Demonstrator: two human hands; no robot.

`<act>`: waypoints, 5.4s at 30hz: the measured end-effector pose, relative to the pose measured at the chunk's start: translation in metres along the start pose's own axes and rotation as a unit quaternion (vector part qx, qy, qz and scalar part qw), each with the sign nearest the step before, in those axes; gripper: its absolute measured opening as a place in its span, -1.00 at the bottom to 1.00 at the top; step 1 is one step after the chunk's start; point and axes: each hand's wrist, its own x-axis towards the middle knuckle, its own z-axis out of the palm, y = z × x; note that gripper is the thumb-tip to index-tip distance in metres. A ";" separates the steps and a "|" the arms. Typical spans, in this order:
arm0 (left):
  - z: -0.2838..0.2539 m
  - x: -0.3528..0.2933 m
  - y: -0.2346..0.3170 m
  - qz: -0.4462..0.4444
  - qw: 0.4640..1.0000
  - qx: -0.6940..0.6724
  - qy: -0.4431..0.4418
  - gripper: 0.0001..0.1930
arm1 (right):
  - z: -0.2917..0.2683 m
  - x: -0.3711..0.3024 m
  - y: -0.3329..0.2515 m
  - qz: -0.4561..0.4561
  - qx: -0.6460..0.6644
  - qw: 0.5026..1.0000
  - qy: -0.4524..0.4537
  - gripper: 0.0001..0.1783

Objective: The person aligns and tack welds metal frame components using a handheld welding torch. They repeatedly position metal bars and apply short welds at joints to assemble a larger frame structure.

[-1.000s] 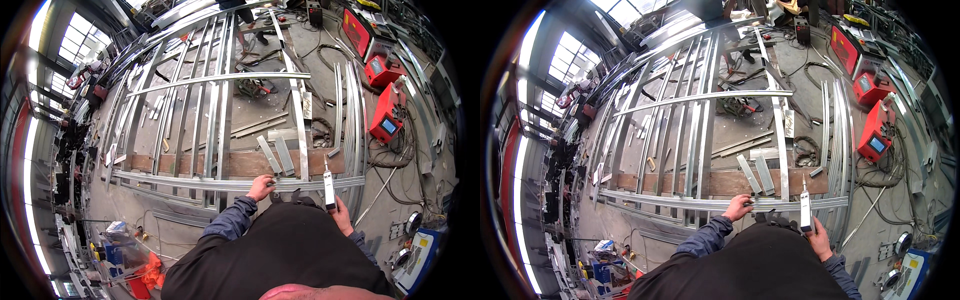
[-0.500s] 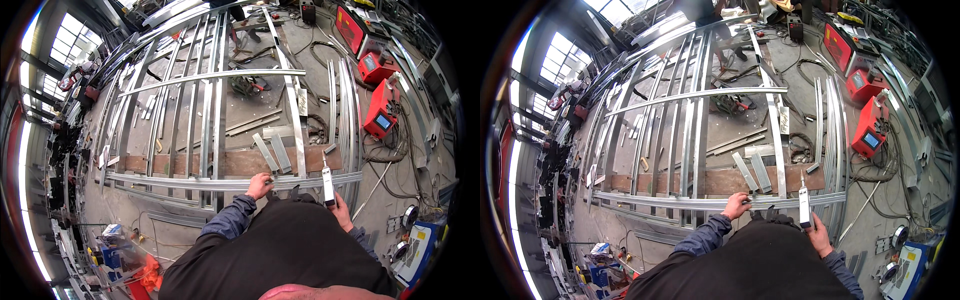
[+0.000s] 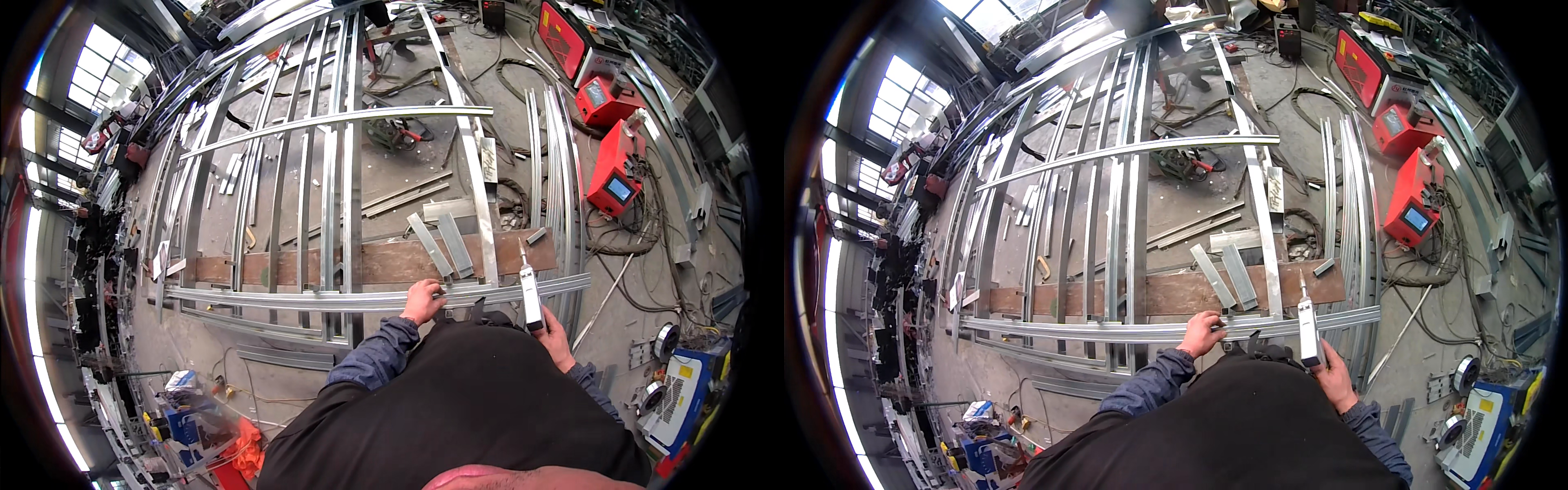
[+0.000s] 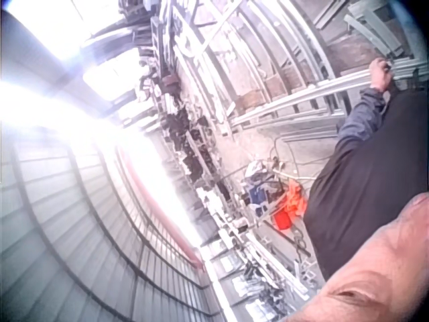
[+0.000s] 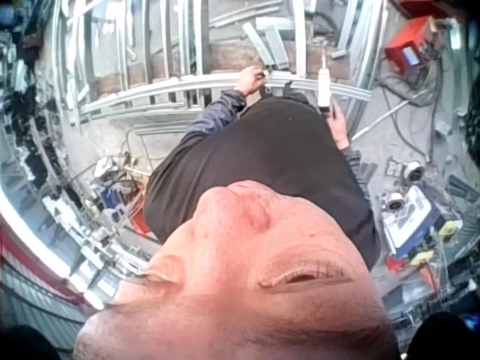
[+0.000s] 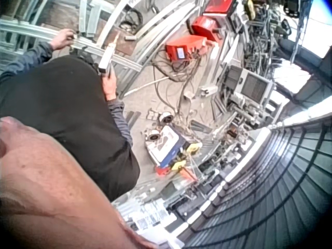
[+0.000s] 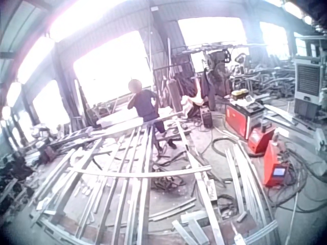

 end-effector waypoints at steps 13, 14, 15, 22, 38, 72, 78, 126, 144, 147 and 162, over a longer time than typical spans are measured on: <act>0.001 -0.001 -0.001 0.003 1.000 0.002 -0.012 -0.71 | 0.009 0.008 0.003 -0.002 0.012 1.000 -0.012 -0.04; 0.001 -0.001 -0.001 0.000 1.000 0.002 -0.016 -0.71 | 0.009 0.008 0.003 -0.001 0.014 1.000 -0.010 -0.04; 0.002 -0.002 -0.003 0.000 1.000 0.000 -0.017 -0.70 | 0.010 0.008 0.003 -0.001 0.017 1.000 -0.008 -0.04; 0.003 -0.002 -0.003 -0.007 1.000 -0.007 -0.020 -0.70 | 0.009 0.003 0.005 -0.022 0.050 0.998 -0.006 -0.03; 0.001 -0.001 -0.004 -0.005 1.000 -0.007 -0.026 -0.67 | 0.005 -0.004 0.003 -0.001 0.034 0.999 0.006 -0.02; -0.013 0.004 0.005 -0.004 0.998 0.002 -0.060 -0.64 | -0.004 -0.006 -0.024 -0.031 -0.003 0.999 0.010 -0.25; -0.015 0.004 0.007 -0.032 0.995 -0.064 -0.065 -0.65 | -0.006 -0.005 -0.021 -0.042 -0.011 0.999 0.011 -0.24; 0.104 0.103 0.237 0.303 0.935 0.146 -0.110 -0.16 | -0.156 -0.092 0.023 -0.006 0.325 0.935 0.138 -0.41; 0.141 0.113 0.242 0.321 0.907 0.186 -0.198 -0.09 | -0.103 -0.155 0.073 0.143 0.332 0.912 0.194 -0.45; 0.153 0.119 0.251 0.245 0.943 0.108 -0.197 -0.04 | -0.106 -0.153 0.063 0.149 0.339 0.911 0.183 -0.49; 0.179 0.113 0.236 0.089 0.990 0.069 -0.087 -0.59 | -0.112 -0.142 0.052 0.141 0.309 0.930 0.137 -0.48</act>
